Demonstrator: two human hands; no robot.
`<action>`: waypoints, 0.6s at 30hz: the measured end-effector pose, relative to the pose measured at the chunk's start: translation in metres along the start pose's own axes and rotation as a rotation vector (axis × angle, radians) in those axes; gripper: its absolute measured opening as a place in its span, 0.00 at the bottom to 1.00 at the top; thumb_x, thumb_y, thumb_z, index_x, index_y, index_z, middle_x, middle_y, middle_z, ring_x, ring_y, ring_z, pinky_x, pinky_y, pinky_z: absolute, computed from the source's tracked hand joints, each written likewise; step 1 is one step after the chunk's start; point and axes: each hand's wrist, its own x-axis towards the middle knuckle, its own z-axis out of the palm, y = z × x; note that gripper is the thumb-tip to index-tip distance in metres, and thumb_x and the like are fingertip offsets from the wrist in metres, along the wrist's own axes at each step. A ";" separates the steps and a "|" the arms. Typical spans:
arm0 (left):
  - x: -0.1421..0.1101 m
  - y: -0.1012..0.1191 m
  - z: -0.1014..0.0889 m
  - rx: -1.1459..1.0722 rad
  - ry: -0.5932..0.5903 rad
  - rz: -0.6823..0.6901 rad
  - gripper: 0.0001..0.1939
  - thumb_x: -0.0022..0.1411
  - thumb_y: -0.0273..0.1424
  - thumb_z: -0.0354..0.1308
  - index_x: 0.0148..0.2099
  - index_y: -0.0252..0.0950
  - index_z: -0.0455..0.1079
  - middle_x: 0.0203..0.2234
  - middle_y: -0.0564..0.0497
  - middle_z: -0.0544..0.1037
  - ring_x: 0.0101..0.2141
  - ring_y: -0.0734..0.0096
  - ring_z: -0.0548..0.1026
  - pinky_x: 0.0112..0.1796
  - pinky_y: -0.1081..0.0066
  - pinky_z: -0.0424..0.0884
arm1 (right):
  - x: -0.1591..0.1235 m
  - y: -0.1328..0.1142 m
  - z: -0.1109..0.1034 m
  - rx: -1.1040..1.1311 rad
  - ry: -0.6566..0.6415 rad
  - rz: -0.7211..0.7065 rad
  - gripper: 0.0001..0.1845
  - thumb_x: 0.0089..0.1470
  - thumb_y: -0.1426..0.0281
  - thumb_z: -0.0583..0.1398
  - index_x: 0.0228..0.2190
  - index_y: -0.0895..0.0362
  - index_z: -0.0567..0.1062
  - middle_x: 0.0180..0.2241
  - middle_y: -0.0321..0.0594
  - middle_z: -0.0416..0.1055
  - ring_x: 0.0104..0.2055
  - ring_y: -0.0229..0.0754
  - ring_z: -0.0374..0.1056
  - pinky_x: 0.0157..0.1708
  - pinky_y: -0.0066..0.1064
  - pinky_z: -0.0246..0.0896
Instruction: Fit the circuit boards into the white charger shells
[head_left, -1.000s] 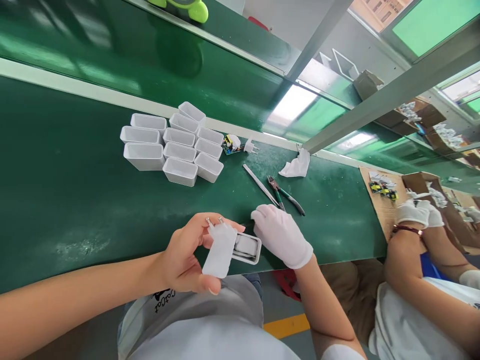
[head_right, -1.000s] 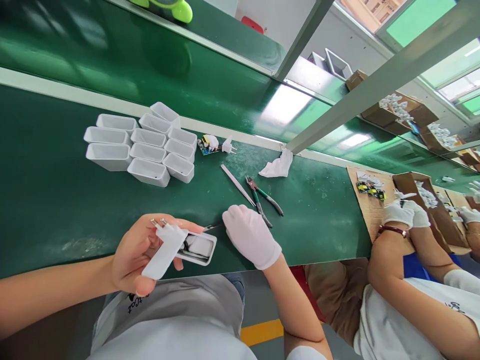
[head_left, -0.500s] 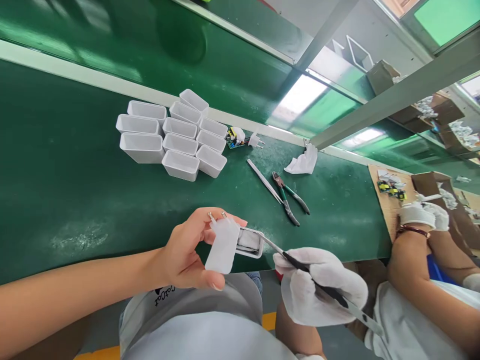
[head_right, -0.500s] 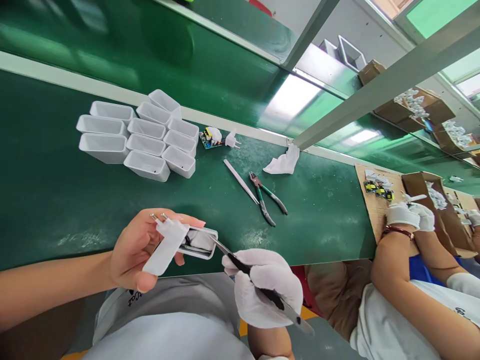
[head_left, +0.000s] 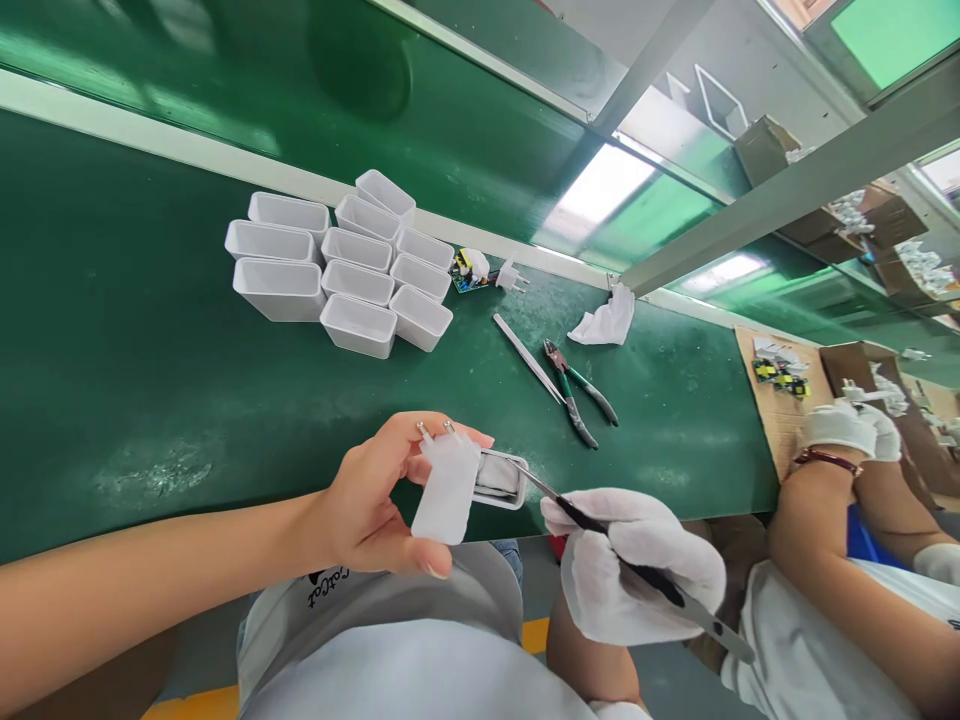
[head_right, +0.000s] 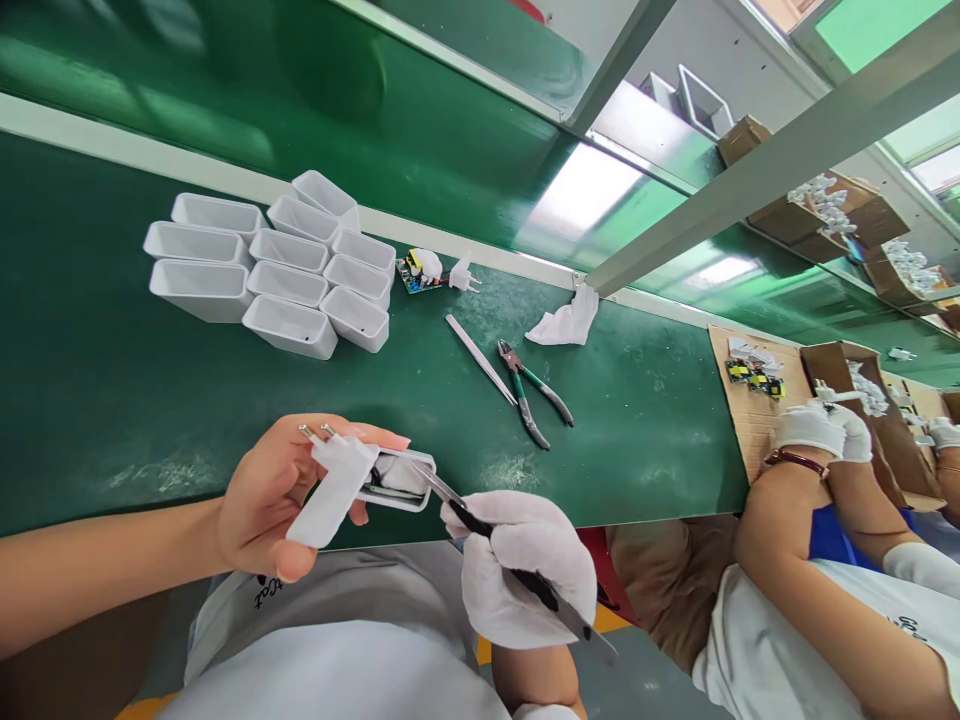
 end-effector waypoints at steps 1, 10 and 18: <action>0.001 0.000 0.000 0.009 -0.001 0.009 0.36 0.57 0.48 0.69 0.60 0.41 0.60 0.51 0.38 0.77 0.29 0.68 0.80 0.26 0.74 0.78 | 0.002 -0.001 0.001 0.018 0.042 -0.019 0.09 0.58 0.76 0.61 0.35 0.51 0.67 0.33 0.38 0.75 0.21 0.42 0.76 0.16 0.29 0.75; -0.001 -0.001 0.002 0.073 0.016 0.052 0.38 0.56 0.49 0.69 0.60 0.38 0.61 0.50 0.38 0.78 0.27 0.72 0.78 0.26 0.75 0.77 | 0.012 -0.007 0.010 0.170 0.035 -0.015 0.09 0.56 0.80 0.63 0.36 0.54 0.72 0.35 0.37 0.77 0.25 0.41 0.77 0.20 0.28 0.78; 0.004 -0.003 0.001 0.228 -0.040 0.203 0.46 0.54 0.56 0.67 0.68 0.41 0.57 0.46 0.39 0.81 0.25 0.66 0.80 0.28 0.69 0.80 | 0.013 -0.029 -0.005 -0.003 -0.073 0.132 0.09 0.58 0.77 0.62 0.32 0.52 0.69 0.33 0.36 0.76 0.25 0.40 0.77 0.20 0.29 0.78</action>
